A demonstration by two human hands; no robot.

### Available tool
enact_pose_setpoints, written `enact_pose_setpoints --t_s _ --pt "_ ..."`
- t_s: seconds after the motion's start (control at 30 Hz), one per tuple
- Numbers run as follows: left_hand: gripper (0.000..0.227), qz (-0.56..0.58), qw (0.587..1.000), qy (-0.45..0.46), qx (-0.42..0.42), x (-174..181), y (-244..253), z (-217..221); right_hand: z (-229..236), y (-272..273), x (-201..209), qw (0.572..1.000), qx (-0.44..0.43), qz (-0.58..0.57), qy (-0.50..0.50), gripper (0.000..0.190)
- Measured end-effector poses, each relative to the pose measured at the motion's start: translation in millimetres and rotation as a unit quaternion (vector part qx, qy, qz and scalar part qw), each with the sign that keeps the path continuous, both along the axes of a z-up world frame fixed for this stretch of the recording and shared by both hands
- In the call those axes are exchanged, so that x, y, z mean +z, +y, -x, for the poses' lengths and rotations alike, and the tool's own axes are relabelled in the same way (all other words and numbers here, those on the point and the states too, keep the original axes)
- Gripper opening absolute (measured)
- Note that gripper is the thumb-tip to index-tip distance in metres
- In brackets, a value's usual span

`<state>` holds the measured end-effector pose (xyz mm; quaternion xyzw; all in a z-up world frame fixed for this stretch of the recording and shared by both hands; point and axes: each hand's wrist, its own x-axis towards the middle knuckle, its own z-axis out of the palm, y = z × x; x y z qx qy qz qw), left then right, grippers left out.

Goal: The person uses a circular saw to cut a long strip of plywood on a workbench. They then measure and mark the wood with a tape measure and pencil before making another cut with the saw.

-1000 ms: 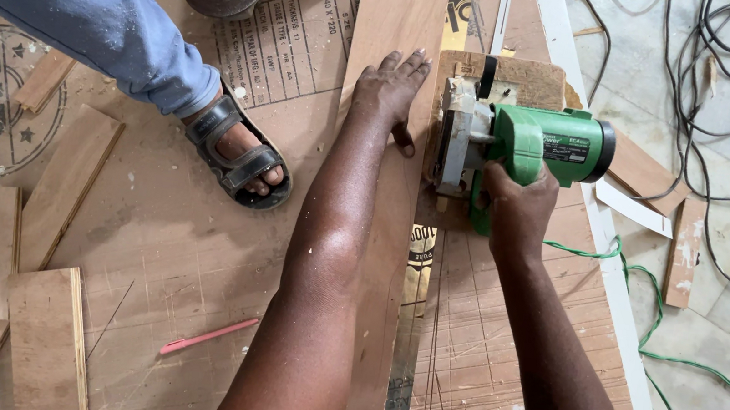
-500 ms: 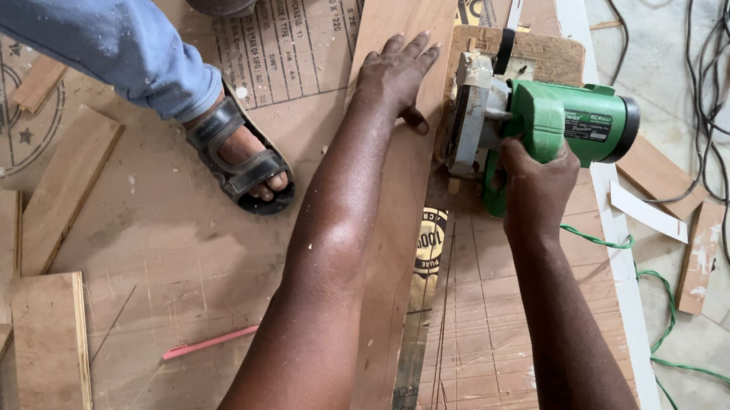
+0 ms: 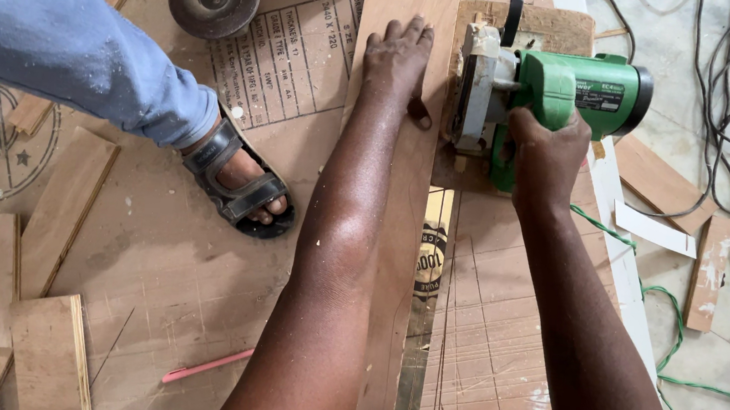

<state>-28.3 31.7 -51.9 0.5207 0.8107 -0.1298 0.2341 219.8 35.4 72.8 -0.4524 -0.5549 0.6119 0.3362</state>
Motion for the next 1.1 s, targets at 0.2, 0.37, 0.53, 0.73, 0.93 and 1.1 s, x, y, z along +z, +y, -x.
enact_pose_setpoints --t_s 0.2,0.37,0.53,0.73,0.93,1.1 --pt "0.105 -0.038 0.999 -0.024 -0.001 -14 3 15 13 21 -13 1.0 -0.001 -0.012 0.012 0.006" --pt "0.085 -0.074 0.994 -0.074 0.033 -35 7 29 20 36 -19 1.0 0.016 -0.014 0.021 0.006" --pt "0.084 -0.034 0.999 -0.041 0.011 -26 12 31 28 44 -13 0.999 0.025 -0.019 0.021 0.005" --pt "0.07 -0.116 0.991 -0.04 0.047 -20 12 26 38 58 -16 0.999 0.019 -0.02 0.016 0.005" --pt "0.062 -0.124 0.991 -0.034 0.049 6 12 17 49 76 -24 0.999 0.019 -0.034 0.031 0.01" --pt "0.058 -0.14 0.988 -0.029 0.052 4 23 21 57 91 -31 0.996 0.036 -0.041 0.066 0.008"
